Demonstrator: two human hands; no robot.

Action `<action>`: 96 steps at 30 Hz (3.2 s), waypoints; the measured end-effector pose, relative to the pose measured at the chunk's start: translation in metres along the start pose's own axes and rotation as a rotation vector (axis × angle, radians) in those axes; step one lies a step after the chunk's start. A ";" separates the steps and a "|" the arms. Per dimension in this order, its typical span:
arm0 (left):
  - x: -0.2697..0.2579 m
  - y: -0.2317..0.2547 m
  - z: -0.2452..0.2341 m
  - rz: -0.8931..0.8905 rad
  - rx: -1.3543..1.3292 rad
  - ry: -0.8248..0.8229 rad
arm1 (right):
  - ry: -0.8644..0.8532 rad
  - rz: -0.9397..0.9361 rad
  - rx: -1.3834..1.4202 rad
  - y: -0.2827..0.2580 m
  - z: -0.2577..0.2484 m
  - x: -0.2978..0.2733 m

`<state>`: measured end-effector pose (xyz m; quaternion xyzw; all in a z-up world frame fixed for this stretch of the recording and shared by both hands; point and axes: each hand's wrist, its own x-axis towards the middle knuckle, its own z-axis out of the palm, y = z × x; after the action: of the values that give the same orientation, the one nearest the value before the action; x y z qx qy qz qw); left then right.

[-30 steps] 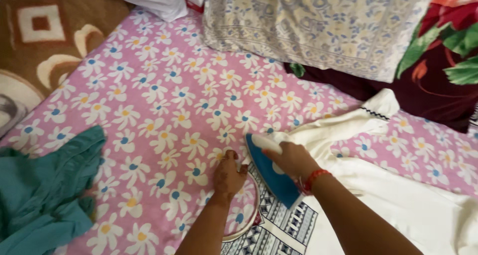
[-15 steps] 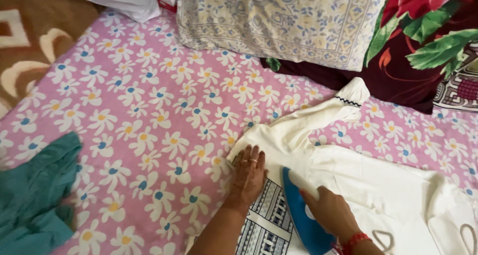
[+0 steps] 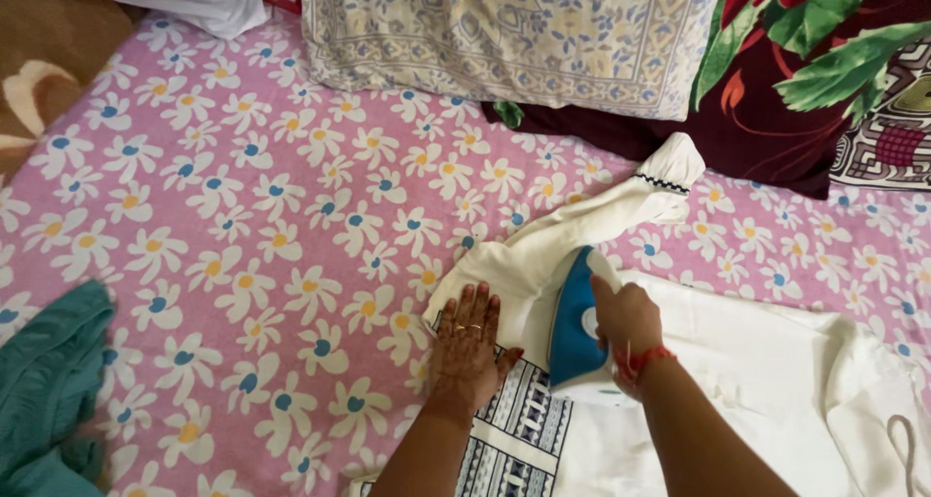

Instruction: The person irons a white long-sleeved top with black embroidery on a bed. They smooth the fabric with one hand while moving the iron with the other, then flip the garment to iron the back.

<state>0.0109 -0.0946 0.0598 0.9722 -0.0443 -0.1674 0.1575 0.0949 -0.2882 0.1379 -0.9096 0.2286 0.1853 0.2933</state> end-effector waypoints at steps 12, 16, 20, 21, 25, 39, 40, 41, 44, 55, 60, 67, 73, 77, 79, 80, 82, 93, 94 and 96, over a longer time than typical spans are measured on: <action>0.079 0.037 0.013 0.363 -0.197 0.407 | -0.152 0.142 0.110 0.077 -0.009 -0.061; 0.140 0.084 -0.021 0.444 -0.153 0.426 | -0.097 0.196 0.290 0.083 -0.004 -0.058; 0.156 0.091 -0.054 0.398 0.195 -0.023 | -0.072 0.171 0.296 0.084 -0.006 -0.047; 0.160 0.087 -0.058 0.435 0.261 -0.041 | -0.066 0.177 0.306 0.082 -0.007 -0.044; 0.177 0.084 -0.044 0.597 0.275 0.012 | -0.065 0.205 0.300 0.072 -0.006 -0.042; 0.178 0.087 -0.069 0.533 0.380 0.085 | -0.067 0.177 0.288 0.057 -0.015 -0.045; 0.176 0.087 -0.070 0.552 0.379 0.125 | -0.073 0.163 0.276 0.056 -0.016 -0.043; 0.173 0.088 -0.072 0.547 0.326 0.099 | -0.080 0.150 0.263 0.054 -0.016 -0.041; 0.162 0.088 -0.081 0.496 0.183 0.024 | -0.055 0.114 0.278 0.047 -0.014 -0.035; 0.116 0.029 -0.017 0.336 -0.126 0.618 | -0.078 -0.043 0.170 0.012 -0.011 0.034; 0.061 0.021 0.026 0.265 -0.070 0.633 | -0.155 0.003 0.156 0.032 -0.007 -0.005; 0.045 0.022 0.044 0.176 -0.035 0.468 | -0.076 -0.012 0.165 0.021 -0.001 -0.013; 0.045 0.023 0.038 0.148 -0.027 0.397 | -0.065 -0.034 0.127 -0.003 -0.008 0.043; 0.045 0.025 0.033 0.132 -0.030 0.329 | -0.133 0.071 0.226 -0.003 -0.011 0.051; 0.042 0.026 0.034 0.140 -0.023 0.346 | -0.162 0.046 0.258 0.006 -0.009 0.043; 0.036 0.025 0.036 0.144 -0.036 0.357 | -0.171 0.038 0.246 0.010 -0.007 0.039; 0.019 0.023 0.043 0.154 -0.064 0.377 | -0.186 0.022 0.219 0.019 -0.003 0.026; -0.044 0.005 0.081 0.144 0.000 0.506 | -0.279 0.014 0.201 0.073 0.020 -0.085; -0.050 0.002 0.081 0.149 -0.002 0.539 | -0.287 0.018 0.205 0.076 0.020 -0.095; -0.064 -0.005 0.078 0.163 -0.011 0.524 | -0.264 0.065 0.167 0.081 0.023 -0.117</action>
<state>-0.0757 -0.1036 0.0087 0.9747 -0.0794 0.1029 0.1818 -0.0489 -0.2964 0.1394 -0.8419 0.2322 0.2930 0.3893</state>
